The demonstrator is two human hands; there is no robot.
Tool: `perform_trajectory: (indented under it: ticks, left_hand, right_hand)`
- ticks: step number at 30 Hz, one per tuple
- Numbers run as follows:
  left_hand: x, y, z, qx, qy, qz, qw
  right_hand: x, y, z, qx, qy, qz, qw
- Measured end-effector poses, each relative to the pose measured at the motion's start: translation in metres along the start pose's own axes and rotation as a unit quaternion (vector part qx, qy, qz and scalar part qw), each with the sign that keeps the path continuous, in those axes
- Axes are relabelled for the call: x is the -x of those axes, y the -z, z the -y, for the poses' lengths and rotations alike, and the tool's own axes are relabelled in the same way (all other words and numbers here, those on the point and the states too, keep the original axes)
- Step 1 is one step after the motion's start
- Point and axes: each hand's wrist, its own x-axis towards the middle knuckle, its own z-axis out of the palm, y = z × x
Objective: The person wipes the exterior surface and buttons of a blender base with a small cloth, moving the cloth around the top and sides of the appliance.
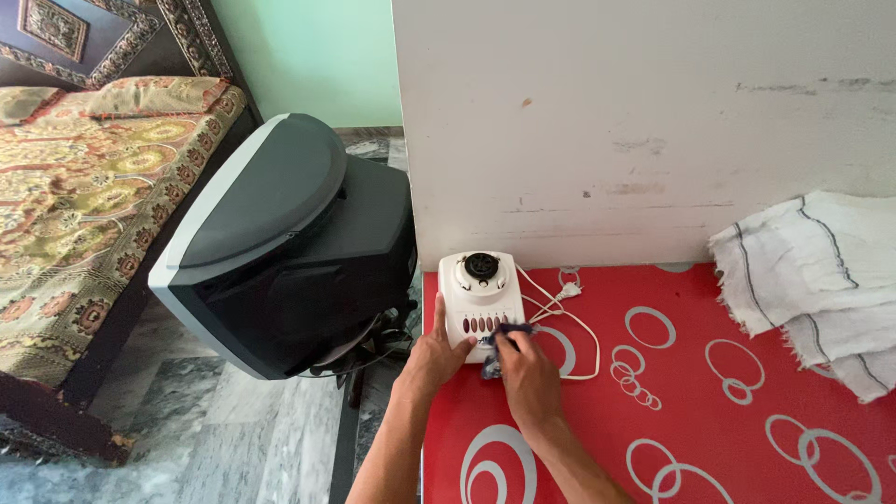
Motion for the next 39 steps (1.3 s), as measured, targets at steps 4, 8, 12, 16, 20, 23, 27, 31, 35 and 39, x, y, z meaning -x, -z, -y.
perform_trajectory:
  ticks: [4, 8, 12, 16, 20, 23, 27, 31, 35, 39]
  left_hand:
    - [0.006, 0.001, -0.005, -0.024, 0.017, 0.021, 0.999]
    - [-0.006, -0.001, -0.008, -0.034, 0.035, 0.026, 0.998]
    - [-0.008, -0.005, 0.001, -0.014, 0.022, 0.02, 0.999]
    - [-0.003, 0.0, -0.005, -0.002, 0.013, 0.015, 1.0]
    - [0.004, 0.004, -0.011, -0.001, 0.037, 0.023, 0.999]
    - [0.004, 0.005, -0.008, -0.01, 0.039, 0.021, 0.999]
    - [0.002, 0.004, -0.011, 0.002, 0.022, 0.012, 1.0]
    - [0.003, 0.005, -0.01, -0.012, 0.054, 0.034, 0.998]
    - [0.003, 0.004, -0.011, 0.001, 0.032, 0.018, 0.999]
    - [0.005, 0.007, -0.012, 0.009, 0.043, 0.027, 0.999]
  right_hand:
    - [0.0, 0.0, -0.01, 0.064, 0.035, 0.018, 0.997]
    - [0.004, -0.001, -0.006, 0.13, 0.069, 0.05, 0.988]
    - [-0.013, -0.002, 0.002, 0.136, 0.035, 0.038, 0.989]
    - [-0.027, -0.004, 0.003, 0.119, 0.012, 0.043, 0.992]
    - [-0.006, -0.006, -0.003, 0.118, 0.044, 0.018, 0.992]
    - [0.013, -0.007, -0.01, 0.142, 0.082, 0.003, 0.986]
    - [0.007, -0.008, -0.016, 0.1, 0.074, 0.011, 0.992]
    - [0.006, -0.006, -0.012, 0.095, 0.037, 0.045, 0.994]
    - [-0.004, -0.009, -0.006, 0.127, -0.002, 0.089, 0.988]
    - [-0.024, -0.007, -0.009, 0.059, -0.028, 0.025, 0.998]
